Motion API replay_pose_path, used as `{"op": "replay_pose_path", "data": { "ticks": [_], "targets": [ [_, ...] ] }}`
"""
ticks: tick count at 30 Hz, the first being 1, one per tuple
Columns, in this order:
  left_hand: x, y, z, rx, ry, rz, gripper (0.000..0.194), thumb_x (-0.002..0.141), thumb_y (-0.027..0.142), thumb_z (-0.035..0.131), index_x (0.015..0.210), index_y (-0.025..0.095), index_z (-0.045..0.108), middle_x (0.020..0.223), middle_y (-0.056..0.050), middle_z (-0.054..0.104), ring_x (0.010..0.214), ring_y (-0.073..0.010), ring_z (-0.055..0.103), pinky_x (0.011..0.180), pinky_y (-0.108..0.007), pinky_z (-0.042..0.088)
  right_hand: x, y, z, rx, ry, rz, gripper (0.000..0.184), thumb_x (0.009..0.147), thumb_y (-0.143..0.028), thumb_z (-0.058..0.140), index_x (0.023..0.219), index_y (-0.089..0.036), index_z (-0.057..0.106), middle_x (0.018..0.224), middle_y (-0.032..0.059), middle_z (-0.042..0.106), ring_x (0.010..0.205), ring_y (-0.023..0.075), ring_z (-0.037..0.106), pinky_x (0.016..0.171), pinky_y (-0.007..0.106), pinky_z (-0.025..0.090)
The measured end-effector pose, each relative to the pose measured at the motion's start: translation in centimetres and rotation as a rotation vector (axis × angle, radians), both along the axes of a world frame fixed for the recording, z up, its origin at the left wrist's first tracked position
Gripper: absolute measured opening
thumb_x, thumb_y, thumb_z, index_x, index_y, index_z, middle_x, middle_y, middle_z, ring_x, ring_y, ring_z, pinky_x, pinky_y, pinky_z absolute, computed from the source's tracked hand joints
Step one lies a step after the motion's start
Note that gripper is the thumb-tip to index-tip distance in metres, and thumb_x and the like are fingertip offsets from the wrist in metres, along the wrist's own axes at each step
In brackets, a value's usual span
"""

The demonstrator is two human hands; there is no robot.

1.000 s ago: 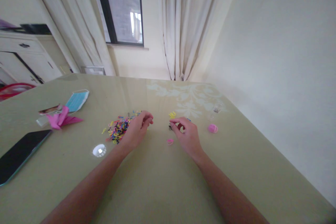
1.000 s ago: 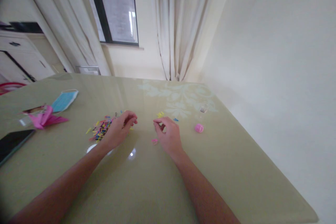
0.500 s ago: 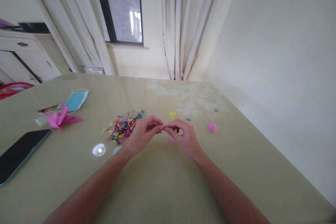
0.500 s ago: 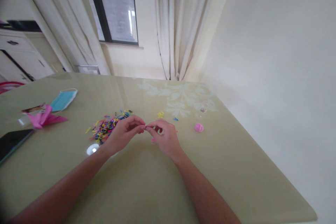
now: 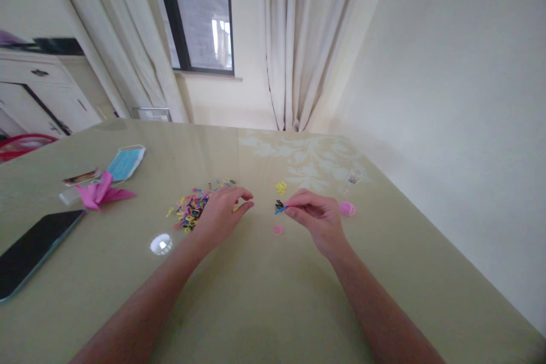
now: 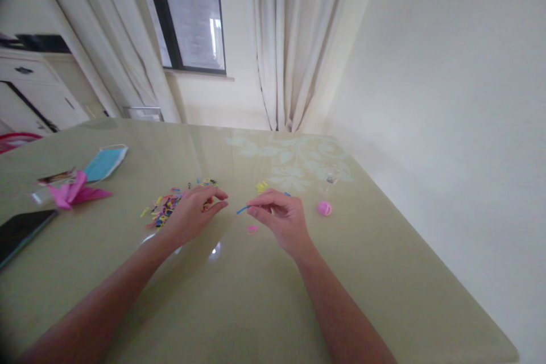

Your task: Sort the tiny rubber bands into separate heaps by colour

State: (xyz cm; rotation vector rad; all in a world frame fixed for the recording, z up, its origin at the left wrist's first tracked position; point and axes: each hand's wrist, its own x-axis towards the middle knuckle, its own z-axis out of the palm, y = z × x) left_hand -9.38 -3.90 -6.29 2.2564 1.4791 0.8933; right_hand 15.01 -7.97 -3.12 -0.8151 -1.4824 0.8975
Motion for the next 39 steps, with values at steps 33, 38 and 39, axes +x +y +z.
{"op": "replay_pose_path", "data": {
  "ticks": [33,38,39],
  "targets": [
    [-2.7,1.0,-1.4,-0.145,0.543,0.407,0.066,0.095,0.068,0.049,0.134,0.017,0.065,0.129,-0.022,0.064,0.122,-0.0449,0.059,0.102,-0.057,0.046,7.0,5.8,-5.6,-0.175,-0.883,-0.645,0.022,0.092,-0.028,0.066,0.094,-0.024,0.087,0.098,0.0083,0.085,0.083,0.0253,0.076,0.074,0.035,0.053],
    [-1.8,2.0,-1.9,-0.014,0.382,0.348,0.035,0.102,0.043,0.047,0.117,0.020,0.069,0.114,-0.015,0.070,0.110,-0.0331,0.066,0.099,-0.045,0.050,6.7,5.7,-5.3,-0.173,-0.840,-0.632,0.022,0.091,-0.029,0.066,0.094,-0.023,0.087,0.098,0.0086,0.084,0.079,0.0250,0.075,0.074,0.036,0.054],
    [-2.0,2.2,-1.7,0.001,0.311,0.340,0.033,0.101,0.043,0.050,0.115,0.021,0.070,0.114,-0.014,0.071,0.109,-0.0321,0.067,0.098,-0.043,0.051,6.7,5.7,-5.2,-0.175,-0.834,-0.635,0.022,0.091,-0.029,0.066,0.094,-0.023,0.087,0.097,0.0090,0.084,0.079,0.0252,0.075,0.075,0.036,0.054]
  ]
}}
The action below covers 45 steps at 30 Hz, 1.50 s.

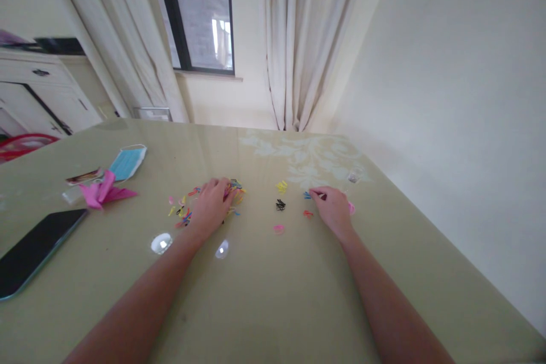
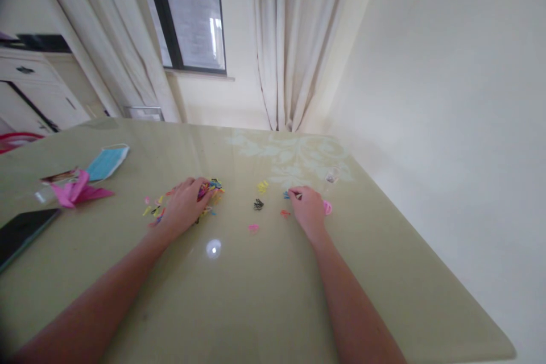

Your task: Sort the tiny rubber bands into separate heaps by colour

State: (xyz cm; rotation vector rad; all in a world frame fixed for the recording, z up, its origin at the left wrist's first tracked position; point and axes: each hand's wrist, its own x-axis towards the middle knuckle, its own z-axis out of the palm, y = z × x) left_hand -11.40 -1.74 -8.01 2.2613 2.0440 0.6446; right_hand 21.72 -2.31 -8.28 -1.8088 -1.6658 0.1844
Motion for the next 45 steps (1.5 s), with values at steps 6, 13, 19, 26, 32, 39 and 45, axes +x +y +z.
{"op": "replay_pose_path", "data": {
  "ticks": [6,13,19,26,32,39,45],
  "targets": [
    [-2.0,0.5,1.1,0.008,-0.401,-0.023,0.037,0.091,0.050,0.060,0.111,0.022,0.075,0.104,-0.008,0.081,0.097,-0.0277,0.075,0.089,-0.038,0.056,-0.1,-0.1,0.4,0.023,0.028,0.003,0.023,0.089,-0.031,0.066,0.092,-0.022,0.087,0.093,0.0099,0.084,0.074,0.0248,0.073,0.074,0.036,0.053],
    [-2.6,0.5,1.4,-0.018,-0.387,-0.030,0.039,0.095,0.048,0.054,0.110,0.023,0.080,0.110,-0.009,0.083,0.105,-0.0303,0.076,0.095,-0.041,0.056,-0.2,-0.3,0.6,0.052,0.056,0.015,0.024,0.088,-0.033,0.065,0.090,-0.021,0.086,0.093,0.0103,0.084,0.071,0.0238,0.072,0.073,0.036,0.053],
    [-2.7,-0.1,2.2,0.011,-0.092,-0.094,0.038,0.099,0.036,0.048,0.116,0.025,0.080,0.126,-0.010,0.078,0.119,-0.0343,0.069,0.103,-0.048,0.050,-0.4,-0.5,0.9,0.053,0.056,0.014,0.025,0.089,-0.034,0.064,0.090,-0.023,0.086,0.093,0.0095,0.084,0.071,0.0241,0.072,0.073,0.037,0.053],
    [-1.4,-1.2,2.3,-0.017,0.148,-0.153,0.023,0.094,0.037,0.060,0.094,0.028,0.081,0.105,-0.009,0.078,0.108,-0.0340,0.067,0.094,-0.046,0.048,-0.6,-0.6,1.1,0.057,0.038,0.011,0.026,0.089,-0.033,0.063,0.090,-0.022,0.086,0.093,0.0101,0.084,0.073,0.0243,0.072,0.074,0.037,0.054],
    [-2.0,-0.2,2.2,0.052,-0.244,-0.079,0.026,0.092,0.040,0.057,0.091,0.023,0.077,0.092,-0.007,0.079,0.086,-0.0256,0.069,0.082,-0.036,0.052,-0.7,-0.7,1.2,0.068,0.052,-0.005,0.027,0.089,-0.036,0.063,0.090,-0.023,0.086,0.091,0.0095,0.083,0.070,0.0235,0.070,0.073,0.036,0.054],
    [-2.5,0.0,2.2,0.034,-0.526,-0.068,0.033,0.089,0.051,0.060,0.091,0.023,0.077,0.087,-0.004,0.081,0.076,-0.0216,0.072,0.072,-0.031,0.054,-1.2,-1.1,1.5,0.106,0.073,0.026,0.029,0.090,-0.037,0.061,0.089,-0.022,0.086,0.092,0.0104,0.083,0.071,0.0236,0.070,0.071,0.036,0.053],
    [-1.9,-0.5,2.7,0.018,-0.474,0.008,0.032,0.086,0.053,0.064,0.088,0.024,0.077,0.082,-0.004,0.081,0.071,-0.0227,0.072,0.072,-0.033,0.056,-1.3,-1.4,1.7,0.126,0.078,0.043,0.028,0.092,-0.037,0.060,0.087,-0.024,0.085,0.090,0.0096,0.083,0.069,0.0235,0.070,0.071,0.037,0.053]
  ]
}}
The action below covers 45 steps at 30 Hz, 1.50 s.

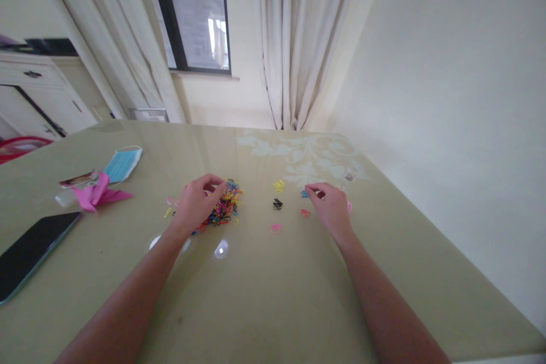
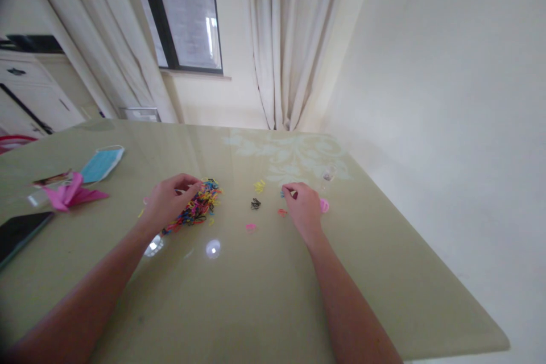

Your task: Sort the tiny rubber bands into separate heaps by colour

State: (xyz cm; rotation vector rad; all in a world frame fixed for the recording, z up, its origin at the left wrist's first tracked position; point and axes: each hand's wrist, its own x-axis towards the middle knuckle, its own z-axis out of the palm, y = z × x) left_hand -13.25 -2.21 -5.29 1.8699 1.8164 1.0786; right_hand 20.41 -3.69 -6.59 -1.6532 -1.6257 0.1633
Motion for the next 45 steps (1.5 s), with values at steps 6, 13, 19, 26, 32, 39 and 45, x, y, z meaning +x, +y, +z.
{"op": "replay_pose_path", "data": {
  "ticks": [6,13,19,26,32,39,45],
  "targets": [
    [-0.2,0.3,-0.5,0.001,-0.077,-0.023,0.037,0.084,0.057,0.066,0.086,0.022,0.075,0.078,-0.004,0.079,0.070,-0.0214,0.072,0.068,-0.031,0.054,-0.3,-0.2,0.3,0.006,0.002,0.015,0.026,0.090,-0.035,0.062,0.089,-0.023,0.085,0.094,0.0102,0.083,0.071,0.0231,0.071,0.073,0.037,0.053],
    [-0.5,0.6,-0.7,-0.010,-0.234,-0.053,0.038,0.083,0.056,0.071,0.096,0.021,0.081,0.091,-0.005,0.083,0.084,-0.0236,0.075,0.080,-0.034,0.058,-0.9,-0.6,0.5,0.015,0.018,0.039,0.024,0.091,-0.033,0.064,0.091,-0.022,0.085,0.092,0.0095,0.082,0.070,0.0228,0.070,0.074,0.037,0.053],
    [0.7,-0.1,-0.2,-0.087,-0.535,-0.170,0.045,0.076,0.061,0.080,0.096,0.021,0.077,0.094,-0.006,0.081,0.088,-0.0222,0.074,0.083,-0.034,0.059,-2.0,-1.1,0.8,0.057,0.094,0.128,0.022,0.092,-0.032,0.064,0.088,-0.023,0.084,0.088,0.0088,0.081,0.070,0.0217,0.068,0.074,0.036,0.053],
    [4.7,-3.3,0.6,-0.164,-0.756,-0.352,0.044,0.078,0.061,0.081,0.095,0.020,0.075,0.091,-0.007,0.078,0.080,-0.0193,0.070,0.075,-0.034,0.058,-6.1,-3.8,1.7,0.014,0.430,0.512,0.020,0.090,-0.041,0.080,0.099,-0.024,0.084,0.085,0.0043,0.080,0.065,0.0151,0.063,0.061,0.027,0.048],
    [6.2,-4.8,1.4,-0.175,-0.743,-0.570,0.032,0.081,0.052,0.084,0.087,0.021,0.079,0.081,-0.006,0.078,0.078,-0.0198,0.071,0.076,-0.034,0.060,-7.5,-5.4,2.2,-0.086,0.701,0.616,0.026,0.089,-0.047,0.082,0.099,-0.024,0.084,0.081,0.0039,0.079,0.063,0.0155,0.067,0.058,0.028,0.054],
    [6.0,-4.5,1.2,-0.161,-0.708,-0.522,0.037,0.078,0.054,0.084,0.098,0.022,0.079,0.094,-0.008,0.082,0.087,-0.0226,0.075,0.083,-0.036,0.062,-7.0,-5.3,2.6,-0.047,0.766,0.630,0.017,0.086,-0.040,0.087,0.091,-0.024,0.084,0.078,0.0032,0.079,0.062,0.0169,0.073,0.058,0.028,0.061],
    [3.7,-2.2,-0.4,-0.010,-0.180,-0.267,0.031,0.093,0.049,0.064,0.101,0.023,0.079,0.095,-0.007,0.080,0.083,-0.0239,0.071,0.082,-0.039,0.057,-6.7,-7.0,4.6,0.093,0.804,0.711,0.009,0.085,-0.031,0.089,0.092,-0.026,0.086,0.083,0.0057,0.083,0.059,0.0177,0.073,0.057,0.032,0.062]
  ]
}}
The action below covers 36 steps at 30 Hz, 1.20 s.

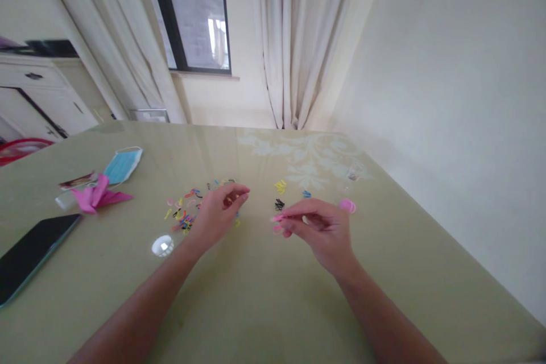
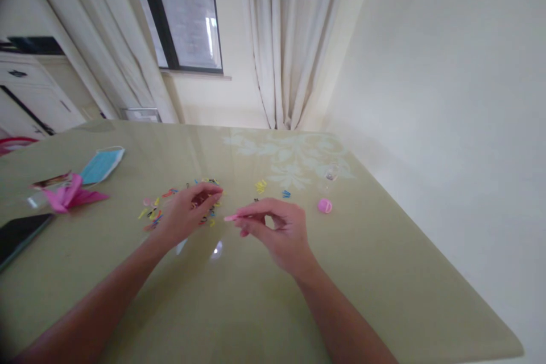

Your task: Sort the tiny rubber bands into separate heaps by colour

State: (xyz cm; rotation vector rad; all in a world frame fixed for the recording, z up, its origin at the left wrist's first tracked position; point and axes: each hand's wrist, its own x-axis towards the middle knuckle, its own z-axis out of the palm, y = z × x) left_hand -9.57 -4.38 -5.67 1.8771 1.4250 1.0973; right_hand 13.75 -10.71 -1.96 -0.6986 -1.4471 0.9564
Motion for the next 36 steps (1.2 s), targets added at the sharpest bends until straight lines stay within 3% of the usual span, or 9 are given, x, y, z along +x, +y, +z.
{"op": "replay_pose_path", "data": {
  "ticks": [2,4,7,10,14,18,25,31,36],
  "targets": [
    [-1.0,0.6,-0.4,0.062,0.243,0.003,0.026,0.092,0.042,0.064,0.103,0.025,0.081,0.108,-0.009,0.080,0.100,-0.0291,0.071,0.096,-0.045,0.054,0.1,-0.5,0.5,0.037,0.015,0.015,0.009,0.084,-0.027,0.089,0.093,-0.028,0.087,0.082,0.0050,0.083,0.058,0.0173,0.072,0.054,0.030,0.059],
    [-1.9,1.0,-0.6,0.050,0.393,-0.097,0.026,0.088,0.040,0.070,0.106,0.027,0.082,0.119,-0.009,0.078,0.115,-0.0329,0.067,0.107,-0.049,0.048,0.3,-0.6,0.7,0.063,0.027,0.029,0.010,0.086,-0.025,0.088,0.094,-0.029,0.087,0.081,0.0044,0.083,0.057,0.0167,0.071,0.053,0.030,0.058],
    [-3.0,1.2,-0.7,-0.026,0.485,-0.270,0.032,0.082,0.042,0.078,0.112,0.030,0.082,0.122,-0.008,0.076,0.122,-0.0334,0.064,0.110,-0.049,0.044,0.8,-0.1,0.8,0.050,0.013,0.047,0.007,0.087,-0.027,0.087,0.094,-0.030,0.087,0.082,0.0036,0.083,0.057,0.0162,0.071,0.054,0.029,0.057],
    [-3.5,1.4,-1.0,-0.040,0.551,-0.312,0.029,0.080,0.035,0.079,0.109,0.032,0.082,0.118,-0.007,0.075,0.122,-0.0331,0.063,0.109,-0.048,0.043,1.6,1.1,0.6,-0.033,-0.157,0.044,0.006,0.088,-0.033,0.086,0.091,-0.028,0.087,0.079,0.0032,0.081,0.059,0.0159,0.069,0.056,0.029,0.055],
    [-3.8,1.9,-1.7,-0.040,0.557,-0.363,0.020,0.084,0.031,0.074,0.102,0.032,0.083,0.112,-0.006,0.077,0.115,-0.0306,0.065,0.106,-0.044,0.044,2.7,2.8,-0.7,-0.102,-0.574,-0.018,0.008,0.089,-0.031,0.081,0.086,-0.026,0.086,0.080,0.0021,0.080,0.065,0.0146,0.066,0.061,0.026,0.049],
    [-3.7,2.0,-1.8,-0.027,0.532,-0.361,0.017,0.088,0.032,0.069,0.097,0.029,0.082,0.104,-0.005,0.077,0.105,-0.0282,0.067,0.099,-0.042,0.046,2.9,3.9,-2.5,-0.177,-0.765,-0.010,0.011,0.088,-0.020,0.076,0.082,-0.024,0.085,0.078,0.0003,0.080,0.068,0.0150,0.066,0.069,0.027,0.048],
    [-3.0,1.8,-1.7,-0.006,0.637,-0.352,0.017,0.094,0.026,0.062,0.089,0.024,0.078,0.101,-0.006,0.076,0.104,-0.0277,0.066,0.095,-0.041,0.044,2.5,4.5,-4.1,-0.245,-0.856,-0.001,0.005,0.087,-0.020,0.082,0.082,-0.021,0.083,0.075,0.0013,0.078,0.069,0.0154,0.066,0.069,0.027,0.046],
    [-3.5,2.0,-2.1,-0.014,0.609,-0.332,0.008,0.091,0.027,0.068,0.093,0.023,0.074,0.101,-0.005,0.076,0.103,-0.0271,0.066,0.094,-0.039,0.044,2.3,4.8,-4.5,-0.241,-0.899,0.010,0.002,0.085,-0.019,0.084,0.083,-0.020,0.084,0.084,0.0042,0.079,0.074,0.0171,0.069,0.070,0.028,0.047],
    [-3.3,1.7,-1.9,-0.008,0.631,-0.312,0.008,0.091,0.023,0.066,0.086,0.022,0.073,0.099,-0.006,0.074,0.101,-0.0276,0.066,0.092,-0.040,0.045,2.8,5.3,-4.7,-0.205,-0.859,-0.093,0.017,0.087,-0.007,0.075,0.089,-0.020,0.084,0.089,0.0049,0.080,0.076,0.0167,0.069,0.075,0.029,0.049]
  ]
}}
